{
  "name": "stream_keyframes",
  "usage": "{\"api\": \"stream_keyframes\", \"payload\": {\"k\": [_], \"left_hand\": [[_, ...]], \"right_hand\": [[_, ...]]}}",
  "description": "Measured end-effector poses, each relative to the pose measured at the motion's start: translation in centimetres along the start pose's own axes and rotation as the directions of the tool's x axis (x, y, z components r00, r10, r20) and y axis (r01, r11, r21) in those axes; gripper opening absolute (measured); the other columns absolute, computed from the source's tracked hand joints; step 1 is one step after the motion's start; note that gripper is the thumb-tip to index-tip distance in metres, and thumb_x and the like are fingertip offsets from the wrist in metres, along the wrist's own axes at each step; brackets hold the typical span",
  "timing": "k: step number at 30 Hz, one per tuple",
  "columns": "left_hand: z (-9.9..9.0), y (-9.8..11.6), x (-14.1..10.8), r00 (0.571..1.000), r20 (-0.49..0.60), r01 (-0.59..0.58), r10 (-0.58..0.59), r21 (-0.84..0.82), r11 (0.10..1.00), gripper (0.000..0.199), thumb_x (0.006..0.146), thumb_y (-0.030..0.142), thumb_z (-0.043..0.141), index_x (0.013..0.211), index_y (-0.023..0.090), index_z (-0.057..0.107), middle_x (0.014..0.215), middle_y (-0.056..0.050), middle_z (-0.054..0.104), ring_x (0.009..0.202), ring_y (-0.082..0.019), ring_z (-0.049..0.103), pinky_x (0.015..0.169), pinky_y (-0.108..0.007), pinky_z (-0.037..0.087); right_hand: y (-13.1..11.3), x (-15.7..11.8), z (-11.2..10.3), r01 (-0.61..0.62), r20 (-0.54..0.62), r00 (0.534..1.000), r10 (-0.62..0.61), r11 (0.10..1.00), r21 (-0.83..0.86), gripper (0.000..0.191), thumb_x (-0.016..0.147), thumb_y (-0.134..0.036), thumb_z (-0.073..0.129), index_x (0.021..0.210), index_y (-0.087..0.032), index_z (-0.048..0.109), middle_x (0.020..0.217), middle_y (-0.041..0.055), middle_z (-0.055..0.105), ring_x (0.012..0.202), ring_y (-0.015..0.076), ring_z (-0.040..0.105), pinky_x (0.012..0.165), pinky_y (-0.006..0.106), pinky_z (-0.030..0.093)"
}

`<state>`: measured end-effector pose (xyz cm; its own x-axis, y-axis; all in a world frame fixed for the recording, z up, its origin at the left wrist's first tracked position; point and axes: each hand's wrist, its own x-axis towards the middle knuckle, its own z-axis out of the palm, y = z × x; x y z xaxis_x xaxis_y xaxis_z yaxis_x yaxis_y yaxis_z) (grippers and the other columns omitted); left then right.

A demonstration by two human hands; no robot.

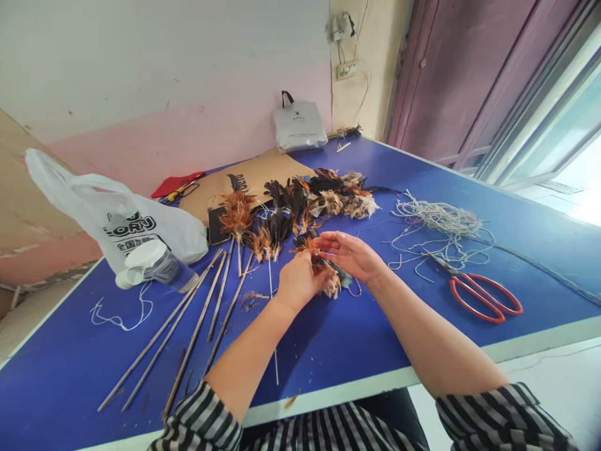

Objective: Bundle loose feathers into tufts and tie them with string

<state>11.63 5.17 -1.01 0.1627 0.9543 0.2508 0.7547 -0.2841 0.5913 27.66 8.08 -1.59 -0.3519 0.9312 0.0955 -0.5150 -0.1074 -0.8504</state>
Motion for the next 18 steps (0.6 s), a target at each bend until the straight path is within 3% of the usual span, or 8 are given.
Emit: {"api": "stream_keyframes", "payload": {"k": [2,4,7,10,12,14,18], "left_hand": [[1.0,-0.7,0.2,1.000,0.013,0.024,-0.024,0.029,0.999,0.037,0.064,0.030,0.070,0.097,0.018,0.057,0.084,-0.008,0.065,0.076,-0.022,0.061,0.067,-0.030,0.042],[1.6,-1.7,0.3,1.000,0.002,0.030,-0.030,-0.047,0.998,0.035,0.065,0.022,0.068,0.097,0.019,0.055,0.082,-0.006,0.065,0.073,-0.019,0.060,0.066,-0.029,0.042],[1.9,-3.1,0.4,0.994,-0.034,0.089,-0.102,-0.271,0.958,0.033,0.063,0.016,0.066,0.093,0.018,0.054,0.074,-0.002,0.061,0.065,-0.013,0.058,0.065,-0.025,0.043],[1.9,-3.7,0.3,0.990,-0.032,0.111,-0.139,-0.440,0.891,0.030,0.064,0.015,0.063,0.092,0.017,0.051,0.070,0.001,0.057,0.059,-0.009,0.054,0.061,-0.022,0.042],[1.7,-3.6,0.0,0.991,-0.020,0.103,-0.129,-0.481,0.871,0.029,0.065,0.017,0.062,0.092,0.016,0.051,0.070,0.001,0.056,0.059,-0.009,0.053,0.060,-0.021,0.042],[1.6,-3.5,-0.3,0.992,-0.013,0.103,-0.126,-0.494,0.863,0.027,0.067,0.020,0.061,0.092,0.015,0.052,0.072,0.000,0.056,0.062,-0.009,0.053,0.061,-0.022,0.043],[1.4,-3.2,-0.8,0.994,0.001,0.094,-0.107,-0.490,0.866,0.042,0.064,0.030,0.069,0.098,0.015,0.050,0.087,-0.005,0.060,0.077,-0.014,0.058,0.072,-0.027,0.045]], "right_hand": [[-0.2,0.1,-0.4,0.020,-0.051,0.998,-0.023,0.998,-0.057,0.029,0.074,-0.041,0.059,0.094,-0.020,0.063,0.104,0.0078,0.066,0.101,0.0195,0.060,0.085,0.035,0.047],[0.0,0.3,-1.0,-0.006,-0.173,0.984,-0.034,0.974,-0.225,0.026,0.071,-0.036,0.061,0.091,-0.019,0.063,0.099,0.0077,0.067,0.088,0.0173,0.063,0.074,0.031,0.050],[0.8,0.7,-2.0,-0.137,-0.321,0.944,-0.073,0.799,-0.585,0.020,0.066,-0.029,0.064,0.082,-0.016,0.065,0.077,0.0044,0.068,0.064,0.0125,0.060,0.057,0.024,0.046],[1.9,1.1,-2.4,-0.204,-0.299,0.952,-0.066,0.591,-0.780,0.017,0.062,-0.029,0.064,0.073,-0.016,0.067,0.060,-0.0001,0.063,0.055,0.0113,0.054,0.051,0.022,0.040],[2.3,1.1,-2.1,-0.201,-0.262,0.964,-0.038,0.538,-0.818,0.015,0.062,-0.029,0.063,0.067,-0.016,0.067,0.055,-0.0018,0.060,0.051,0.0104,0.051,0.049,0.022,0.037],[2.4,0.9,-1.7,-0.189,-0.242,0.970,-0.023,0.556,-0.809,0.014,0.063,-0.029,0.062,0.061,-0.016,0.065,0.050,-0.0032,0.057,0.047,0.0089,0.047,0.047,0.021,0.034],[2.2,0.6,-0.6,-0.177,-0.210,0.977,0.046,0.726,-0.665,0.014,0.064,-0.029,0.062,0.064,-0.015,0.064,0.050,-0.0036,0.055,0.046,0.0078,0.046,0.048,0.021,0.036]]}}
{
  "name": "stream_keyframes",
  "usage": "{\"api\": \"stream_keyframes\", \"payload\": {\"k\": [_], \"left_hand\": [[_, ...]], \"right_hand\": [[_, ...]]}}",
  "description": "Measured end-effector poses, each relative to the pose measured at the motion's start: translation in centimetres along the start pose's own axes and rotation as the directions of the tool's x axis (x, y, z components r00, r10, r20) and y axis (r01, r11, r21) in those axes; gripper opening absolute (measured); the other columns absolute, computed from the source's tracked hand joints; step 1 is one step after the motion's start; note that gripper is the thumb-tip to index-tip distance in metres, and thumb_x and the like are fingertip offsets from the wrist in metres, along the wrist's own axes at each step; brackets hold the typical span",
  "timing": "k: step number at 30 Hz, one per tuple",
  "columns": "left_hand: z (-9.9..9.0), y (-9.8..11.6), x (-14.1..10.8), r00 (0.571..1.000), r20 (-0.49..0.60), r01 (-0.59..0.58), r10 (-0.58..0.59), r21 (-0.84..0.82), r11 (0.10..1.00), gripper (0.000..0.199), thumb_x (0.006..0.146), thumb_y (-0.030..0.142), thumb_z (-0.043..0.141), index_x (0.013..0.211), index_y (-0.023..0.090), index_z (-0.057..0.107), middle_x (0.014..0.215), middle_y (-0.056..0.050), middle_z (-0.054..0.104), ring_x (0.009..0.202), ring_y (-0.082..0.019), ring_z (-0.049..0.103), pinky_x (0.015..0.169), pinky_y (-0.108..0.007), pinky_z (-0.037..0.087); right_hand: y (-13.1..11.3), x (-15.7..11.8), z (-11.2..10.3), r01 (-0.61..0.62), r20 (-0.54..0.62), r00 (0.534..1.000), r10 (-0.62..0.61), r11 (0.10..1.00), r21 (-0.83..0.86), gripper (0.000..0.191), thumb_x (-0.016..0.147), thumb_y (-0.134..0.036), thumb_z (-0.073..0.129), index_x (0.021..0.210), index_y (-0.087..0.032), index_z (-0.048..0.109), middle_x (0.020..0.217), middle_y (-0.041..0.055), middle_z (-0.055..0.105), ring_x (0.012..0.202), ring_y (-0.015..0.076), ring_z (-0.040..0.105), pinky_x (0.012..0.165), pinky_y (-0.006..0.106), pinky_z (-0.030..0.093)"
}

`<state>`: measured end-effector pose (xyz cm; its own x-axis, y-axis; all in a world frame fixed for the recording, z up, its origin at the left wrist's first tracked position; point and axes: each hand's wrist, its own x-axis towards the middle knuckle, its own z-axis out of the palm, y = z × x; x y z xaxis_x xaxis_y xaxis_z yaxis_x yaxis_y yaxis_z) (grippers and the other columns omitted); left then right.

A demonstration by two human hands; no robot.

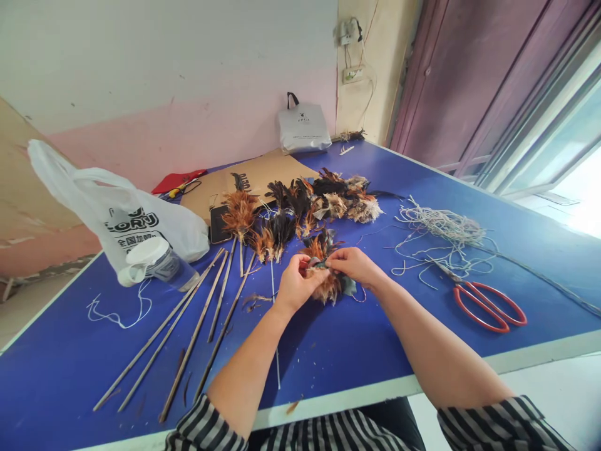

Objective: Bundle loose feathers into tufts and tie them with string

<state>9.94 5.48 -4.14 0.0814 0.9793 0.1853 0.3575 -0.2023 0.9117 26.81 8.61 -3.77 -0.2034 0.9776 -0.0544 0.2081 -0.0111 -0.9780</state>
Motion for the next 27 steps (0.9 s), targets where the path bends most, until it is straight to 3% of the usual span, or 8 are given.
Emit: {"api": "stream_keyframes", "payload": {"k": [4,9,13,17,20,23,27], "left_hand": [[0.1,-0.3,-0.2,1.000,0.000,-0.017,0.017,0.028,0.999,0.064,0.057,0.031,0.076,0.111,0.018,0.045,0.099,-0.007,0.060,0.086,-0.017,0.059,0.078,-0.032,0.046],[0.1,-0.2,-0.1,0.998,-0.018,-0.055,0.054,-0.106,0.993,0.060,0.065,0.032,0.072,0.115,0.019,0.040,0.101,-0.008,0.060,0.084,-0.016,0.061,0.078,-0.031,0.047],[0.2,-0.1,-0.1,0.999,0.002,-0.051,0.052,-0.194,0.980,0.061,0.066,0.029,0.071,0.117,0.019,0.040,0.102,-0.008,0.060,0.085,-0.016,0.061,0.077,-0.030,0.047],[0.2,-0.6,0.0,1.000,0.014,-0.011,0.014,-0.213,0.977,0.061,0.065,0.024,0.071,0.118,0.019,0.042,0.093,-0.005,0.061,0.075,-0.013,0.060,0.070,-0.026,0.047],[0.0,-1.0,0.2,0.999,0.018,0.036,-0.032,-0.256,0.966,0.058,0.066,0.023,0.070,0.118,0.019,0.044,0.084,-0.002,0.061,0.067,-0.011,0.056,0.065,-0.024,0.045],[-0.1,-0.8,0.3,0.996,0.032,0.092,-0.086,-0.389,0.917,0.055,0.064,0.022,0.071,0.114,0.018,0.048,0.081,-0.001,0.060,0.065,-0.009,0.054,0.064,-0.023,0.044],[-0.2,-0.3,0.3,0.983,0.133,0.182,-0.126,-0.617,0.765,0.050,0.061,0.023,0.073,0.106,0.017,0.053,0.082,-0.001,0.061,0.070,-0.010,0.056,0.069,-0.024,0.044]], "right_hand": [[-0.6,-0.5,0.3,0.037,0.052,0.998,-0.041,0.997,0.074,0.016,0.067,-0.030,0.062,0.069,-0.014,0.064,0.057,-0.0010,0.059,0.052,0.0087,0.049,0.051,0.021,0.038],[-1.2,-0.8,0.4,0.177,-0.090,0.980,-0.180,0.983,-0.044,0.022,0.066,-0.033,0.064,0.079,-0.016,0.062,0.064,-0.0013,0.059,0.054,0.0091,0.048,0.052,0.022,0.039],[-1.0,-0.6,0.4,0.273,-0.133,0.943,-0.306,0.937,-0.217,0.018,0.067,-0.029,0.062,0.081,-0.017,0.063,0.068,-0.0003,0.061,0.057,0.0106,0.050,0.054,0.023,0.041],[-0.8,-0.6,0.2,0.266,-0.173,0.926,-0.335,0.906,-0.328,0.011,0.070,-0.028,0.058,0.072,-0.017,0.061,0.065,-0.0001,0.060,0.053,0.0110,0.049,0.051,0.024,0.040],[-1.1,-0.8,0.1,0.246,-0.142,0.944,-0.298,0.922,-0.299,0.011,0.073,-0.027,0.054,0.075,-0.018,0.058,0.060,-0.0018,0.057,0.049,0.0109,0.051,0.048,0.023,0.039],[-1.5,-1.0,-0.1,0.257,-0.115,0.949,-0.294,0.931,-0.259,0.010,0.075,-0.026,0.052,0.077,-0.018,0.056,0.061,-0.0019,0.058,0.048,0.0109,0.053,0.049,0.023,0.041],[-2.3,-1.3,-0.9,0.357,-0.138,0.885,-0.445,0.837,-0.414,0.007,0.075,-0.022,0.053,0.075,-0.018,0.059,0.066,-0.0003,0.061,0.057,0.0120,0.054,0.057,0.024,0.041]]}}
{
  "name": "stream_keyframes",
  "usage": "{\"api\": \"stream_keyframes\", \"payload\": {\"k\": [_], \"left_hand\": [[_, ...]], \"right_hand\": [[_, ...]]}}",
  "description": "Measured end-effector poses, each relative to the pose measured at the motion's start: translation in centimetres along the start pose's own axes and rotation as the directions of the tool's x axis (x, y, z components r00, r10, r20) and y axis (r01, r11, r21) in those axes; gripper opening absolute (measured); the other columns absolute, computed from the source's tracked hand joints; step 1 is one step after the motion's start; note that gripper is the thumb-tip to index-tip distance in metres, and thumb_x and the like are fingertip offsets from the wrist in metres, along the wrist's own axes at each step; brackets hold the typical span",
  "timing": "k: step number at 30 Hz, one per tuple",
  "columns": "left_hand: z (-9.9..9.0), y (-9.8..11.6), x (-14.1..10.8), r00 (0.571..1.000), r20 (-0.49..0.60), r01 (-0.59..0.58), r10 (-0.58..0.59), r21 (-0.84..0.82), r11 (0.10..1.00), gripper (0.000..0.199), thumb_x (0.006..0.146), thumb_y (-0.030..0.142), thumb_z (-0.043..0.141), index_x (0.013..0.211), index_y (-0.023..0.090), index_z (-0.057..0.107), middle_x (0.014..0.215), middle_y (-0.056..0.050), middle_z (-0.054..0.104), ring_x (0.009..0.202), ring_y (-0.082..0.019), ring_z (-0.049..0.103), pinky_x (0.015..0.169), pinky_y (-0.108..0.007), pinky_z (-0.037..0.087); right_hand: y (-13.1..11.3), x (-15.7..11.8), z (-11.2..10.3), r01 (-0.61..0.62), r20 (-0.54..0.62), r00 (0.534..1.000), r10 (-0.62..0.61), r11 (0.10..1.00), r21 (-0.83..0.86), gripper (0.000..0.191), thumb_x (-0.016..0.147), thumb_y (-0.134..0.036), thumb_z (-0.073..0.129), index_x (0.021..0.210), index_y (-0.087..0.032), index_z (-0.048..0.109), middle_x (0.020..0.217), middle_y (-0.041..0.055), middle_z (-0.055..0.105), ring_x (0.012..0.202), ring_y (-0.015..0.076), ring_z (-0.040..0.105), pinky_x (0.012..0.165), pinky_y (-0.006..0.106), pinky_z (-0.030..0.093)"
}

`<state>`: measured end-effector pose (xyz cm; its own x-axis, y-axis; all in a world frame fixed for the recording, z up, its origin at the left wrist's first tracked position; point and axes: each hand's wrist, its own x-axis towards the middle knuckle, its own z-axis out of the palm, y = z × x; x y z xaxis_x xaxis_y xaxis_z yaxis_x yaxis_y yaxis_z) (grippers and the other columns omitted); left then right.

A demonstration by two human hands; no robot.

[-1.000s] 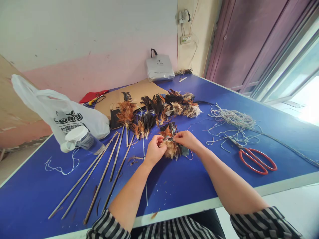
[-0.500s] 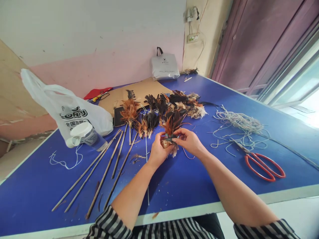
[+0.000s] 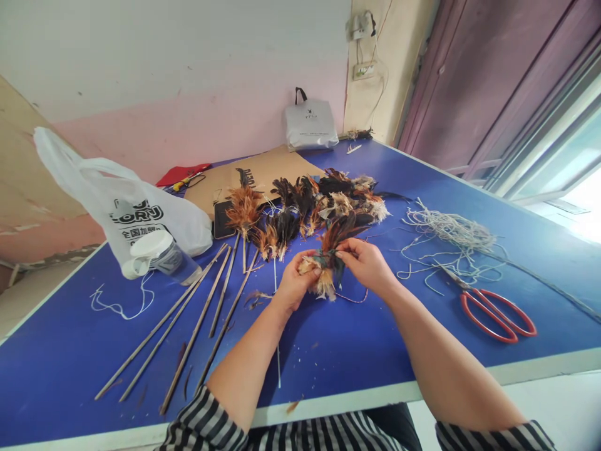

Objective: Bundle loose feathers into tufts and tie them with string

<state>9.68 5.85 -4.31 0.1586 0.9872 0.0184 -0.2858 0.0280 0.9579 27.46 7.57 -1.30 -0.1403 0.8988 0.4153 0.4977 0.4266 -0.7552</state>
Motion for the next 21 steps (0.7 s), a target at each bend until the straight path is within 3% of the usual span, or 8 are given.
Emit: {"api": "stream_keyframes", "payload": {"k": [3,6,8,10,13,16,21], "left_hand": [[0.1,0.1,-0.1,0.996,0.073,0.058,-0.049,-0.129,0.990,0.049,0.059,0.023,0.075,0.103,0.018,0.055,0.085,-0.001,0.063,0.074,-0.011,0.058,0.072,-0.025,0.044],[0.0,0.0,0.1,0.997,0.058,0.052,-0.043,-0.161,0.986,0.049,0.059,0.022,0.076,0.103,0.018,0.055,0.087,-0.001,0.063,0.076,-0.011,0.059,0.074,-0.025,0.044],[-0.1,-0.1,0.2,1.000,0.004,0.031,-0.031,-0.167,0.986,0.051,0.058,0.021,0.076,0.105,0.019,0.055,0.089,-0.002,0.064,0.077,-0.012,0.059,0.075,-0.025,0.045],[-0.1,-0.2,0.3,0.999,-0.042,0.014,-0.020,-0.151,0.988,0.054,0.057,0.022,0.077,0.107,0.020,0.054,0.091,-0.002,0.064,0.078,-0.012,0.059,0.075,-0.026,0.045],[-0.1,-0.2,0.3,0.999,-0.043,-0.015,0.012,-0.087,0.996,0.056,0.058,0.023,0.076,0.109,0.020,0.054,0.092,-0.002,0.063,0.077,-0.012,0.059,0.073,-0.024,0.045],[-0.1,-0.3,0.1,0.998,-0.010,-0.062,0.062,-0.003,0.998,0.054,0.061,0.024,0.074,0.111,0.021,0.054,0.094,-0.003,0.062,0.076,-0.011,0.058,0.072,-0.023,0.045],[-0.3,-0.7,0.3,0.990,0.022,-0.141,0.139,0.159,0.977,0.049,0.067,0.025,0.068,0.113,0.021,0.053,0.098,-0.003,0.060,0.077,-0.011,0.056,0.071,-0.023,0.045]], "right_hand": [[-0.2,0.1,-0.5,0.068,-0.046,0.996,-0.070,0.997,-0.047,0.008,0.076,-0.019,0.053,0.074,-0.018,0.061,0.068,-0.0003,0.063,0.061,0.0124,0.055,0.061,0.025,0.042],[-0.5,-0.2,-0.4,0.119,-0.161,0.979,-0.127,0.991,-0.057,0.006,0.076,-0.020,0.055,0.077,-0.019,0.061,0.072,0.0007,0.062,0.062,0.0124,0.055,0.061,0.025,0.044],[-0.8,-0.5,-0.2,0.176,-0.286,0.938,-0.196,0.980,-0.097,0.007,0.077,-0.022,0.056,0.082,-0.019,0.061,0.080,0.0029,0.061,0.065,0.0128,0.055,0.062,0.026,0.046],[-1.2,-0.7,-0.1,0.250,-0.338,0.895,-0.291,0.955,-0.160,0.008,0.077,-0.022,0.057,0.083,-0.020,0.062,0.084,0.0041,0.060,0.070,0.0137,0.055,0.065,0.027,0.047],[-1.5,-1.0,0.2,0.340,-0.228,0.889,-0.398,0.905,-0.254,0.008,0.079,-0.021,0.056,0.078,-0.021,0.064,0.078,0.0035,0.061,0.074,0.0151,0.056,0.070,0.029,0.047],[-1.2,-0.9,0.7,0.343,-0.131,0.904,-0.406,0.874,-0.345,0.010,0.080,-0.024,0.056,0.079,-0.021,0.065,0.076,0.0038,0.063,0.074,0.0162,0.057,0.073,0.030,0.046],[-0.8,-1.1,1.0,0.233,-0.193,0.922,-0.336,0.879,-0.416,0.013,0.079,-0.028,0.057,0.086,-0.021,0.065,0.080,0.0038,0.063,0.076,0.0168,0.058,0.072,0.030,0.047]]}}
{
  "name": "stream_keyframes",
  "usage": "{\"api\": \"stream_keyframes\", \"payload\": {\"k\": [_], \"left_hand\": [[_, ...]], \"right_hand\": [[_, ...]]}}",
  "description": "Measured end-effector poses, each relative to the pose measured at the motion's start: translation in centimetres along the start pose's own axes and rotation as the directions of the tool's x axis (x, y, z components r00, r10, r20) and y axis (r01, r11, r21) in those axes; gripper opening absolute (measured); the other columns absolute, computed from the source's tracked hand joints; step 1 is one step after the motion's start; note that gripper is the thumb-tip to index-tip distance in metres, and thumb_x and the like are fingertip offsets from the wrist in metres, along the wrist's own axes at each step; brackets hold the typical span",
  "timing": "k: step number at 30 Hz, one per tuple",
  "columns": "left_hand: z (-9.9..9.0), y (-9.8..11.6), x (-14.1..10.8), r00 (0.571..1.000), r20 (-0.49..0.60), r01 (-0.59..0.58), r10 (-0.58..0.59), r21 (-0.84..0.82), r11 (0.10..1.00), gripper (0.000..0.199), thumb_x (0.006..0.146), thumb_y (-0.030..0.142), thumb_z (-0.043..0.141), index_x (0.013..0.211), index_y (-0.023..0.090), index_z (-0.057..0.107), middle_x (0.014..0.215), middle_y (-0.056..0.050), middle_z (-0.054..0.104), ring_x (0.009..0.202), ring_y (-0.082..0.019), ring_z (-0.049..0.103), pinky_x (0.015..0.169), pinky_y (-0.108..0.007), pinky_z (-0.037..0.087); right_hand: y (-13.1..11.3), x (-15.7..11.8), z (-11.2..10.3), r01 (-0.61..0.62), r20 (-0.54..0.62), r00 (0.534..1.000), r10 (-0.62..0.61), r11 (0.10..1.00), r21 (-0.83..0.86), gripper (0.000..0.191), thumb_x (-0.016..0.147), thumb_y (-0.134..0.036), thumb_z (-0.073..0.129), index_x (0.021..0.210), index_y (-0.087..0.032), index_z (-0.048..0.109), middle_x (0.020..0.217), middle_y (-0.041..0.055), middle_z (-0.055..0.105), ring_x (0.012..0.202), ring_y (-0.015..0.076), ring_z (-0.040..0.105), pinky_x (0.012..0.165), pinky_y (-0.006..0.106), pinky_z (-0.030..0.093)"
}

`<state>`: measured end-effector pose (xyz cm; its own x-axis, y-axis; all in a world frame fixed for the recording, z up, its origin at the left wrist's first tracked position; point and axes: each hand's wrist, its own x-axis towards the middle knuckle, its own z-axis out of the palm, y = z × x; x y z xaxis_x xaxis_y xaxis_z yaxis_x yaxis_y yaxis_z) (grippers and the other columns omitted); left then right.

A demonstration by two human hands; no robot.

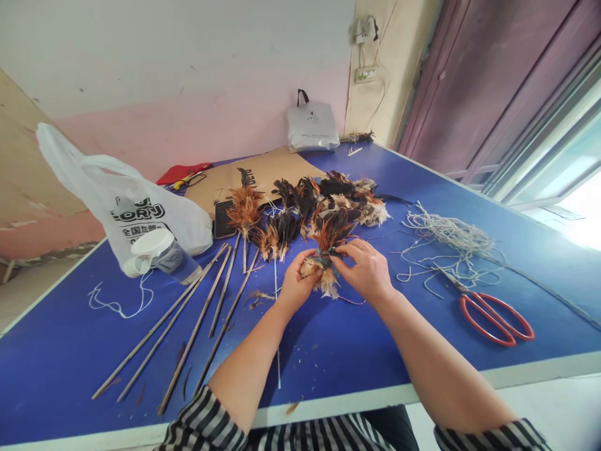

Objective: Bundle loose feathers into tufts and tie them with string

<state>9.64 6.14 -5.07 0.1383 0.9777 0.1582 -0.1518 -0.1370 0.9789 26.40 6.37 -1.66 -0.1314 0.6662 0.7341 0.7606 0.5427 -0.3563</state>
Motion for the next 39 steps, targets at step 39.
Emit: {"api": "stream_keyframes", "payload": {"k": [39], "left_hand": [[-0.7,2.8,0.6,0.972,0.128,-0.234,0.197,0.467,0.853,0.015,0.075,0.025,0.059,0.084,0.020,0.069,0.082,-0.005,0.065,0.081,-0.018,0.058,0.077,-0.031,0.043]], "right_hand": [[0.6,0.0,0.5,0.107,0.304,0.946,-0.116,0.993,0.047,0.009,0.074,-0.014,0.049,0.077,-0.019,0.056,0.073,0.0037,0.060,0.070,0.0158,0.055,0.068,0.027,0.042]]}}
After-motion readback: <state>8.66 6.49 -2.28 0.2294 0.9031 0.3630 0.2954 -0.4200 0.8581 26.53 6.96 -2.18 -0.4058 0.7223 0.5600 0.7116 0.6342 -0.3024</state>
